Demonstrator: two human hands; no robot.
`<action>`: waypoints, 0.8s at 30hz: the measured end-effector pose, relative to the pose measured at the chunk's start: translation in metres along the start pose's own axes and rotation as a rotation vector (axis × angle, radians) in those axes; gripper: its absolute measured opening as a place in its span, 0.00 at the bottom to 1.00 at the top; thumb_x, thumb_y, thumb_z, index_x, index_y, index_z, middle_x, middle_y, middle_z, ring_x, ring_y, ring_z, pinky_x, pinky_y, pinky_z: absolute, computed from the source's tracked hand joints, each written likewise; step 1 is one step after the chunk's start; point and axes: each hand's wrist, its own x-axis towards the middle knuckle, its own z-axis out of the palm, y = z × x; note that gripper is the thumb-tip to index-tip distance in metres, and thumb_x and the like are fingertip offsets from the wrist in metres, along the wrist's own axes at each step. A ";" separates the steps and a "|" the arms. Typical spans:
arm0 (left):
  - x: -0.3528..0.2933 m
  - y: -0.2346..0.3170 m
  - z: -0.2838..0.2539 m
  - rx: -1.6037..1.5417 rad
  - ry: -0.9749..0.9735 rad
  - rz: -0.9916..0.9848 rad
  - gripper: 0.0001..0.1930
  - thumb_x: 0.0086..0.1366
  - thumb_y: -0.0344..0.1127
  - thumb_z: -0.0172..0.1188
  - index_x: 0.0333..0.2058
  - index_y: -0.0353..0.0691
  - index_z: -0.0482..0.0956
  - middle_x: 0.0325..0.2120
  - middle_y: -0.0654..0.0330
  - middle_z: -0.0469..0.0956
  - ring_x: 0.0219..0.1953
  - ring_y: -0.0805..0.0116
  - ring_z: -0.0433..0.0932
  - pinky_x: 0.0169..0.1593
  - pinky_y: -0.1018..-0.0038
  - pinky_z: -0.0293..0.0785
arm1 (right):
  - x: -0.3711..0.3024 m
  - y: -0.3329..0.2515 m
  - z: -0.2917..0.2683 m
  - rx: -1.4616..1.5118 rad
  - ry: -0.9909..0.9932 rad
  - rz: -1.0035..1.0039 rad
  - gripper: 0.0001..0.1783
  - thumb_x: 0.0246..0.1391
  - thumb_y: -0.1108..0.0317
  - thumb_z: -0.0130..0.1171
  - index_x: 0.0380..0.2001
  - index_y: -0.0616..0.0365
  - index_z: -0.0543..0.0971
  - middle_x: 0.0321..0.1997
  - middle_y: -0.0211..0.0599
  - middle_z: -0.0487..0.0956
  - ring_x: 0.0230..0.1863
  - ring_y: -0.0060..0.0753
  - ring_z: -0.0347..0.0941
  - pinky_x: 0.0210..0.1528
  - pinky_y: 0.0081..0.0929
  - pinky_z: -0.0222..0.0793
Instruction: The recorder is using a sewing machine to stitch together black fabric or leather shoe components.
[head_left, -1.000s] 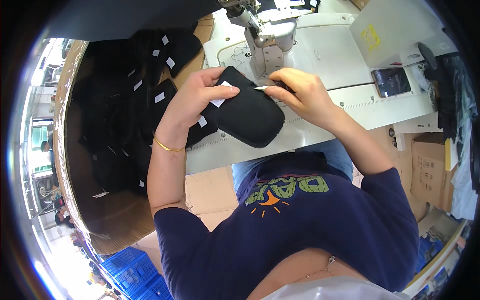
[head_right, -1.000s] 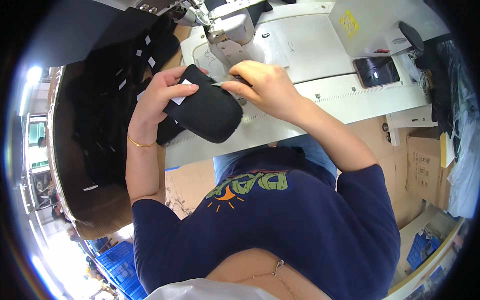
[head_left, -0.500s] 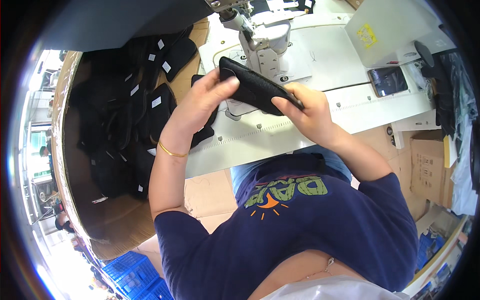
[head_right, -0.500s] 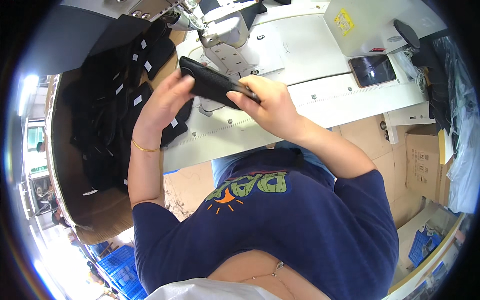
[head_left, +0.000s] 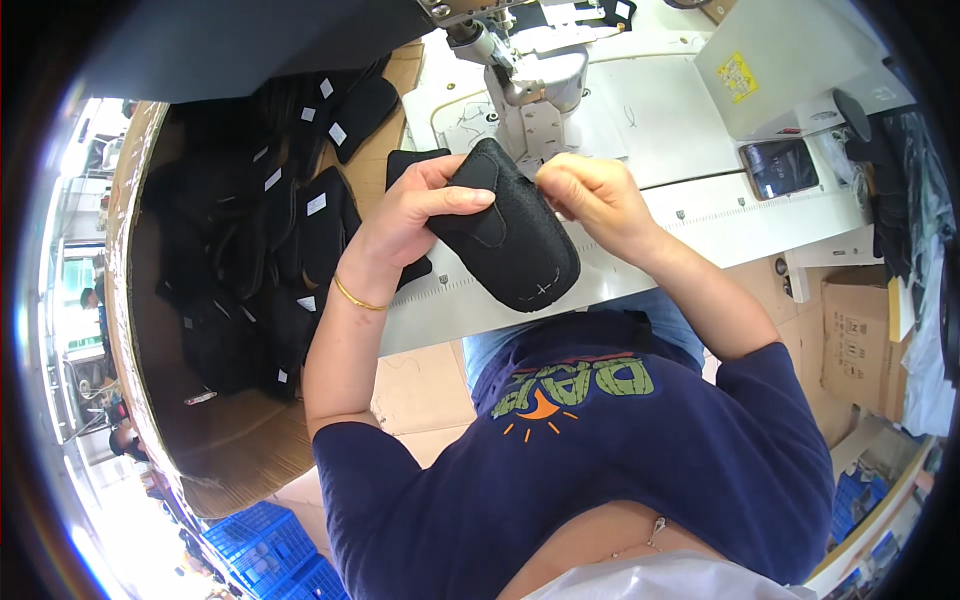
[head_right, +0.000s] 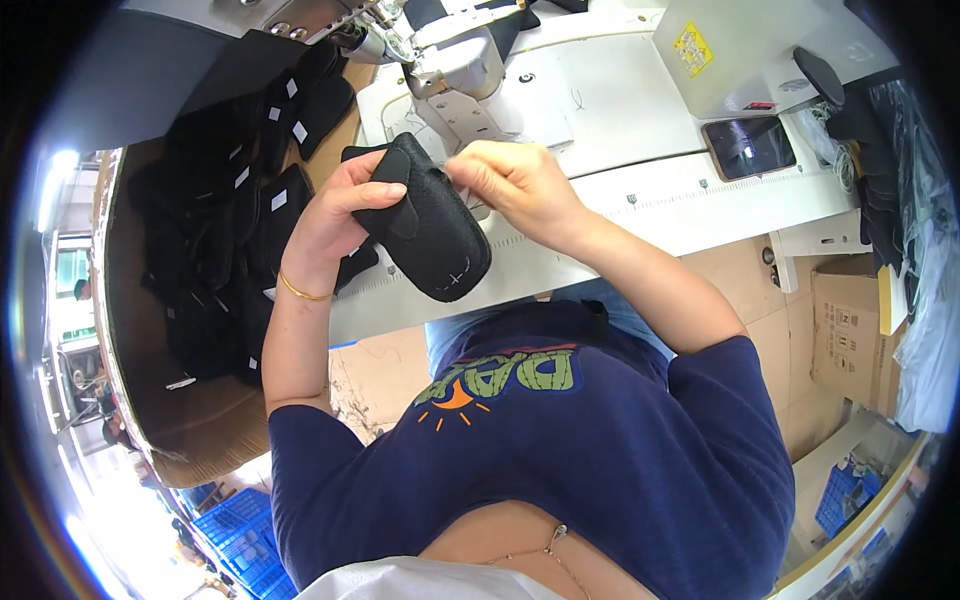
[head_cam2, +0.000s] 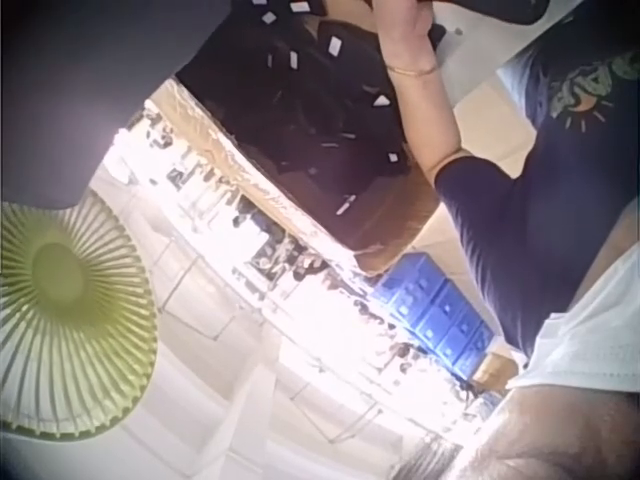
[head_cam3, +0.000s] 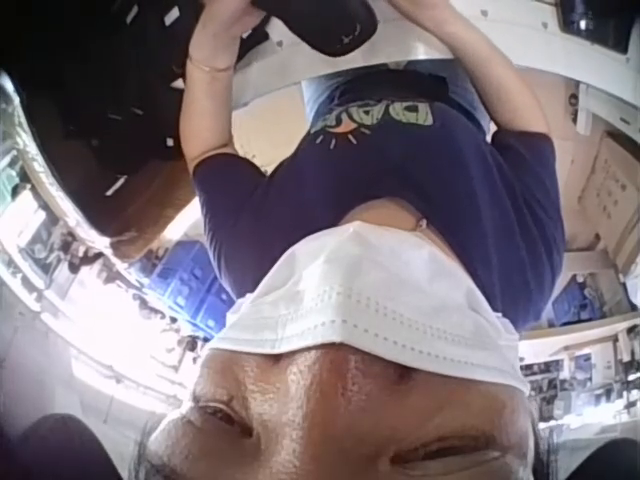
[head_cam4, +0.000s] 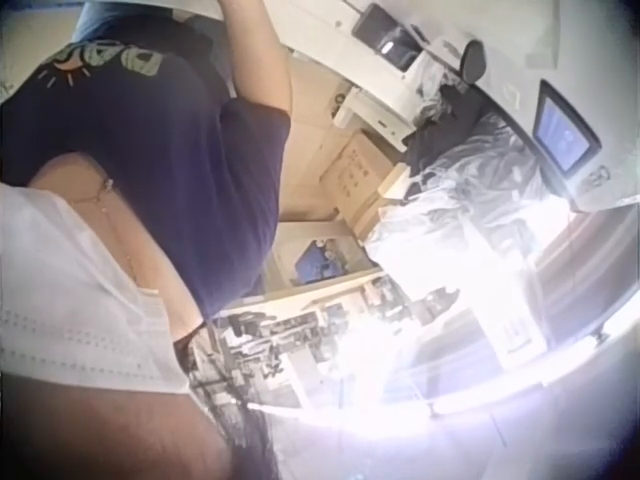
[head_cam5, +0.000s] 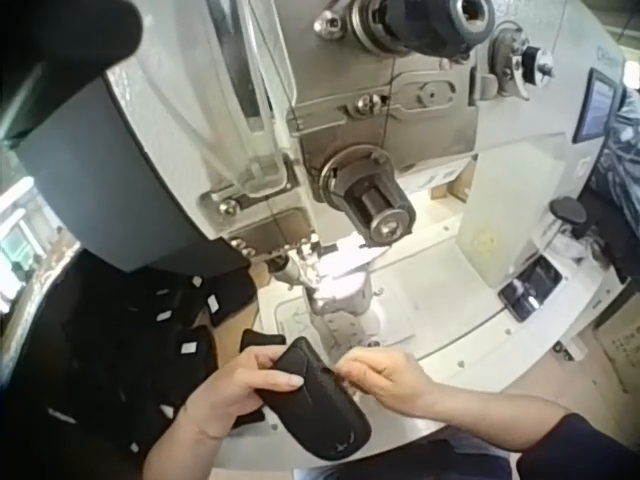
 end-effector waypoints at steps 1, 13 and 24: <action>0.000 -0.001 0.003 0.000 0.003 0.001 0.15 0.58 0.31 0.64 0.43 0.31 0.80 0.35 0.61 0.82 0.35 0.76 0.79 0.45 0.79 0.73 | -0.002 0.000 -0.002 0.001 -0.002 -0.001 0.17 0.66 0.57 0.54 0.35 0.61 0.79 0.25 0.24 0.75 0.28 0.16 0.68 0.31 0.19 0.66; -0.011 -0.065 -0.015 1.723 0.922 0.272 0.37 0.56 0.38 0.64 0.59 0.21 0.59 0.51 0.31 0.66 0.55 0.39 0.68 0.60 0.57 0.65 | 0.030 -0.041 -0.142 -0.526 0.163 0.328 0.22 0.51 0.47 0.64 0.31 0.58 0.82 0.25 0.26 0.78 0.27 0.15 0.69 0.30 0.18 0.64; 0.018 -0.016 -0.079 0.536 0.825 0.225 0.59 0.44 0.34 0.70 0.70 0.35 0.40 0.62 0.37 0.55 0.62 0.49 0.63 0.62 0.65 0.63 | 0.014 -0.018 -0.053 -0.318 0.254 -0.029 0.13 0.59 0.60 0.61 0.29 0.59 0.79 0.21 0.25 0.74 0.26 0.15 0.71 0.29 0.17 0.65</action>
